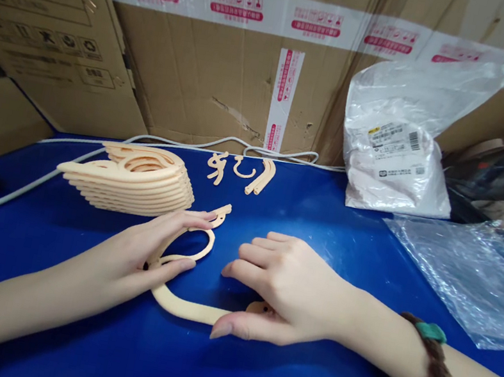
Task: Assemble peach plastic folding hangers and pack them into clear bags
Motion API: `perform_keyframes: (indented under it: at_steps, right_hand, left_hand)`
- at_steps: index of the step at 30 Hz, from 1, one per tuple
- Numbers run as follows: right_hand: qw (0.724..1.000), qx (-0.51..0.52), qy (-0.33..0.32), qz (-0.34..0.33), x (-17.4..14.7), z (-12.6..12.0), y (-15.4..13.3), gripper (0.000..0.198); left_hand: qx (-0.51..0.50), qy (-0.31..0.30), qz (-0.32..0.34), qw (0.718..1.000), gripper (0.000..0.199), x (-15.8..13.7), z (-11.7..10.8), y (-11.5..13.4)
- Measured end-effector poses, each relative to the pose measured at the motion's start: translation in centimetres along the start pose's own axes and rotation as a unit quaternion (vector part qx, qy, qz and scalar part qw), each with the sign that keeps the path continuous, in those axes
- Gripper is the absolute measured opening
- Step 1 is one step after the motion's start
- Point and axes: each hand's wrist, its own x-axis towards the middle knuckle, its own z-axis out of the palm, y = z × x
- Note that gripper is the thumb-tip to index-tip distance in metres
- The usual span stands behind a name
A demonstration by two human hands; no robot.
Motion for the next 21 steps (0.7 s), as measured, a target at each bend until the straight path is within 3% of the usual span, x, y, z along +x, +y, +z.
perform_keyframes:
  at_steps: [13,18,21]
  right_hand:
    - [1.0,-0.02,-0.015,0.001,0.2,0.0,0.0,0.045]
    - [0.996,-0.074,0.043,-0.011,0.0,-0.6,-0.1,0.042]
    - [0.989,-0.126,0.071,0.02,-0.1,-1.4,0.0,0.037]
  left_hand:
    - [0.007,0.037,-0.016,0.999,0.043,0.2,0.1,-0.1]
    - [0.013,0.031,-0.015,0.999,0.044,0.1,0.0,0.1]
    - [0.014,0.03,-0.017,0.999,0.043,0.1,0.0,0.1]
